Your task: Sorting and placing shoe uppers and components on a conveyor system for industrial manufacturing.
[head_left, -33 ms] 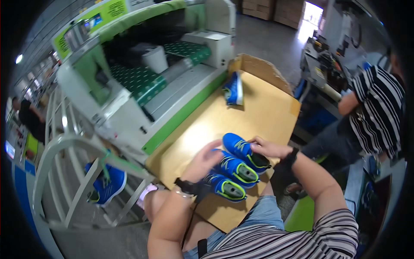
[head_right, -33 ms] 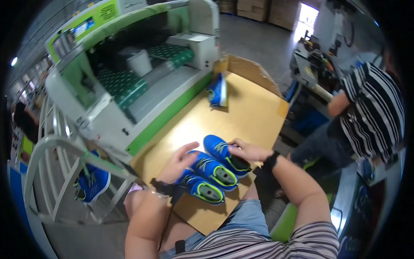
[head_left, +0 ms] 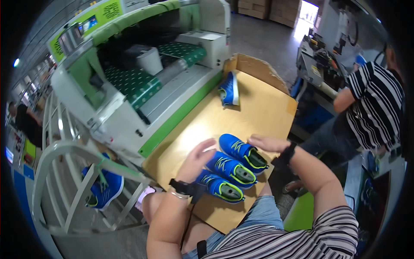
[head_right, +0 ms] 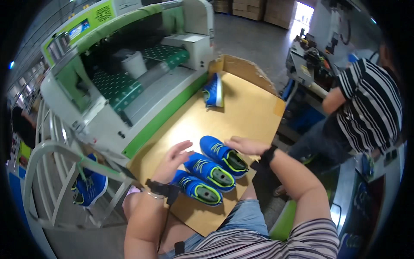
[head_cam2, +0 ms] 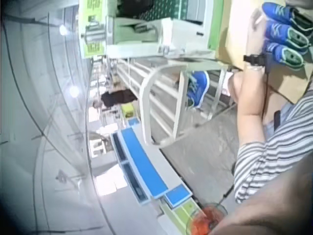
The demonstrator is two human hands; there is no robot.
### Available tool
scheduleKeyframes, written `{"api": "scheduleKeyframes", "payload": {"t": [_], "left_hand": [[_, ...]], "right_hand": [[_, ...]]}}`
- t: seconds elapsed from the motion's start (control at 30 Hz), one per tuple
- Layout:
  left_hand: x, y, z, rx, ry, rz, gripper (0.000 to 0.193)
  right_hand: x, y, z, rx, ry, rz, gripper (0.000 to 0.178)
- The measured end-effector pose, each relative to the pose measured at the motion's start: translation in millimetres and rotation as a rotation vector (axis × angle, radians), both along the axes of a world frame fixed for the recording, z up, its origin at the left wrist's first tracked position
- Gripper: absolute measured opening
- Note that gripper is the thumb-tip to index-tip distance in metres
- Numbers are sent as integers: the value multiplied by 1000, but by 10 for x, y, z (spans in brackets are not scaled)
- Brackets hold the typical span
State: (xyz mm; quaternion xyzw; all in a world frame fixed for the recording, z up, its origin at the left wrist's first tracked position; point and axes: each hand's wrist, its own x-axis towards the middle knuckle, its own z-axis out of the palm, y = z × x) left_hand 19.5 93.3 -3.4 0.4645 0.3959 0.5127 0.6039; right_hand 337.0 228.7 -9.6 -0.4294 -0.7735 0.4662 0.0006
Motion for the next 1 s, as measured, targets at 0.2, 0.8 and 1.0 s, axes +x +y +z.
{"api": "scheduleKeyframes", "payload": {"t": [0.2, 0.8, 1.0], "left_hand": [[-290, 223, -151, -178, -189, 150, 42], [-118, 223, -45, -188, -24, -18, 43], [-108, 152, -195, -198, -387, 281, 45]], "right_hand": [[-975, 842, 479, 530, -83, -56, 51], [282, 1124, -758, 513, 274, -860, 75], [277, -153, -187, 147, 475, -797, 64]]}}
